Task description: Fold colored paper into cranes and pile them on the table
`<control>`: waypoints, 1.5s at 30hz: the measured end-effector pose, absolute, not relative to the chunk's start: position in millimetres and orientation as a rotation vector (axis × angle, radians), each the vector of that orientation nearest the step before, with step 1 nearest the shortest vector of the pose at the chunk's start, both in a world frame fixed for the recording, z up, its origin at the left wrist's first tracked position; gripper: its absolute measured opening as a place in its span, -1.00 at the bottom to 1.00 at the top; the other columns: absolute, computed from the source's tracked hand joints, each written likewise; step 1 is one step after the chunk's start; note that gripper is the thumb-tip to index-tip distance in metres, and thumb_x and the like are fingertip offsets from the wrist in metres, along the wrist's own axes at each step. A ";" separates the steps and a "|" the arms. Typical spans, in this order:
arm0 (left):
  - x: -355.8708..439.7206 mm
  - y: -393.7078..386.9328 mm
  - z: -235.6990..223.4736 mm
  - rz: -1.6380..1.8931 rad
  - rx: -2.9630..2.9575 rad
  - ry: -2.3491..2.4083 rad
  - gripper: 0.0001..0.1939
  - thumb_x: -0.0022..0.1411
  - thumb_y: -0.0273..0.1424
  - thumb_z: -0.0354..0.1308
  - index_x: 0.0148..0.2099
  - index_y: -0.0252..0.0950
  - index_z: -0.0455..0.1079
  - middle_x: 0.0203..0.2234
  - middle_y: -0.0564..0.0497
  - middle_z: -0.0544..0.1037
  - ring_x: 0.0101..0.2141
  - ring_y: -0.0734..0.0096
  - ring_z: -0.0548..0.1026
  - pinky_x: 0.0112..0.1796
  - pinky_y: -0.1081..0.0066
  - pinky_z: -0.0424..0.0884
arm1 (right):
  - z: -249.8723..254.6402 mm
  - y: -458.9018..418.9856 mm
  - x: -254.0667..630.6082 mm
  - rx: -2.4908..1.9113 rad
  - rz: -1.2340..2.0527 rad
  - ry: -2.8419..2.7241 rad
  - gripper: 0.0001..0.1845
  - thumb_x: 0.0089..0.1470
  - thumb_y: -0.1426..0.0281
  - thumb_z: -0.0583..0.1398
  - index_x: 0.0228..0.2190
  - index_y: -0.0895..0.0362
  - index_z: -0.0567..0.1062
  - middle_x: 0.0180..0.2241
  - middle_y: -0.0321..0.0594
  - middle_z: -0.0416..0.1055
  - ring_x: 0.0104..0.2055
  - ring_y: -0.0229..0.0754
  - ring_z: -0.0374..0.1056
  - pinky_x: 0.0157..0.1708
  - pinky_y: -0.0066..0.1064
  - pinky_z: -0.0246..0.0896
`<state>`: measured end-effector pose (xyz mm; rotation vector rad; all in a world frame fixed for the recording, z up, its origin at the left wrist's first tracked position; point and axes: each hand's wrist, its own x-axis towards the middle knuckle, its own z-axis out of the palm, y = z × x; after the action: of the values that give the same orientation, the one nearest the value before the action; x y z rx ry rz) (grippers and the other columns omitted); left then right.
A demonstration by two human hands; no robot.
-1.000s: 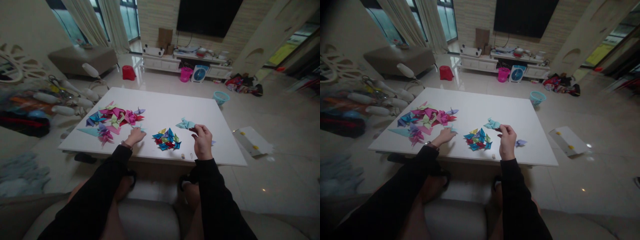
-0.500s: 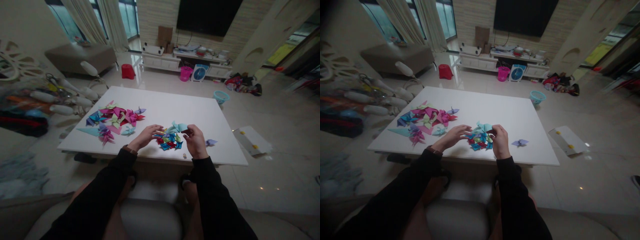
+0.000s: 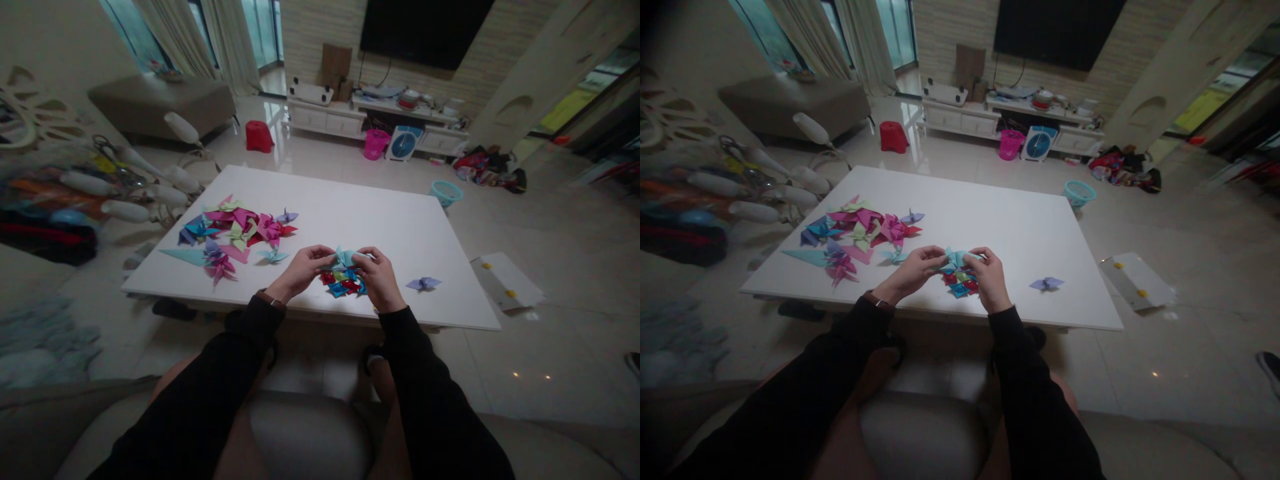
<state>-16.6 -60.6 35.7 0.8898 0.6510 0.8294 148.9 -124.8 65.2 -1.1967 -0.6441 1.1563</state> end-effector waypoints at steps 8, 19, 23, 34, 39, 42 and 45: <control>-15.5 -63.1 41.9 0.843 0.802 0.640 -0.59 -0.10 -0.38 0.54 -0.22 -0.36 0.48 -0.35 -0.01 0.61 -0.36 0.43 0.56 -0.31 0.44 0.44 | 60.0 -124.5 144.0 -1.134 1.220 -0.702 -0.62 -0.32 0.31 0.52 -0.45 0.09 0.50 -0.50 -0.38 0.50 -0.46 -0.28 0.41 -0.44 -0.46 0.33; -18.5 -63.9 40.0 0.768 0.679 0.549 -0.65 -0.01 -0.55 0.43 -0.15 -0.35 0.46 -0.43 0.00 0.58 -0.41 0.47 0.54 -0.32 0.49 0.43 | 56.5 -127.5 147.0 -1.124 1.216 -0.775 -0.58 -0.30 0.30 0.53 -0.39 0.08 0.50 -0.42 -0.37 0.49 -0.38 -0.26 0.41 -0.36 -0.43 0.32; -17.3 -65.9 38.0 0.746 0.620 0.478 -0.63 0.01 -0.62 0.37 -0.10 -0.33 0.46 -0.34 -0.01 0.60 -0.36 0.44 0.56 -0.27 0.45 0.47 | 57.5 -127.3 145.3 -1.087 1.254 -0.774 -0.55 -0.31 0.25 0.55 -0.42 0.07 0.49 -0.43 -0.39 0.45 -0.39 -0.28 0.38 -0.38 -0.43 0.31; -19.9 -68.1 38.8 0.712 0.606 0.399 -0.64 0.05 -0.61 0.36 -0.09 -0.31 0.46 -0.35 0.02 0.58 -0.37 0.48 0.56 -0.26 0.49 0.47 | 62.5 -130.4 142.0 -1.033 1.482 -0.769 -0.56 -0.28 0.22 0.57 -0.44 0.09 0.50 -0.49 -0.40 0.45 -0.48 -0.32 0.38 -0.41 -0.44 0.35; -20.6 -67.6 40.8 0.735 0.609 0.425 -0.63 0.04 -0.63 0.34 -0.07 -0.31 0.48 -0.34 0.01 0.59 -0.37 0.50 0.55 -0.26 0.52 0.47 | 63.9 -129.8 142.8 -0.994 1.465 -0.729 -0.58 -0.20 0.17 0.54 -0.44 0.08 0.49 -0.44 -0.36 0.49 -0.46 -0.31 0.37 -0.45 -0.46 0.33; -20.1 -67.8 39.6 0.725 0.622 0.430 -0.61 0.03 -0.63 0.34 -0.06 -0.31 0.49 -0.34 0.01 0.59 -0.38 0.50 0.55 -0.28 0.51 0.46 | 64.7 -129.5 141.1 -0.985 1.471 -0.734 -0.57 -0.20 0.16 0.54 -0.46 0.08 0.47 -0.46 -0.36 0.48 -0.47 -0.30 0.37 -0.46 -0.45 0.32; -19.1 -69.2 38.1 0.708 0.627 0.419 -0.59 0.01 -0.64 0.34 -0.06 -0.30 0.48 -0.33 0.02 0.59 -0.38 0.51 0.54 -0.27 0.51 0.47 | 65.3 -130.3 137.7 -0.985 1.503 -0.759 -0.57 -0.19 0.13 0.53 -0.47 0.07 0.47 -0.49 -0.38 0.45 -0.51 -0.32 0.33 -0.50 -0.45 0.28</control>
<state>-19.1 -69.2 38.1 0.6267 0.4188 0.7078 137.7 -130.3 65.3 -0.9847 -0.7594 1.5031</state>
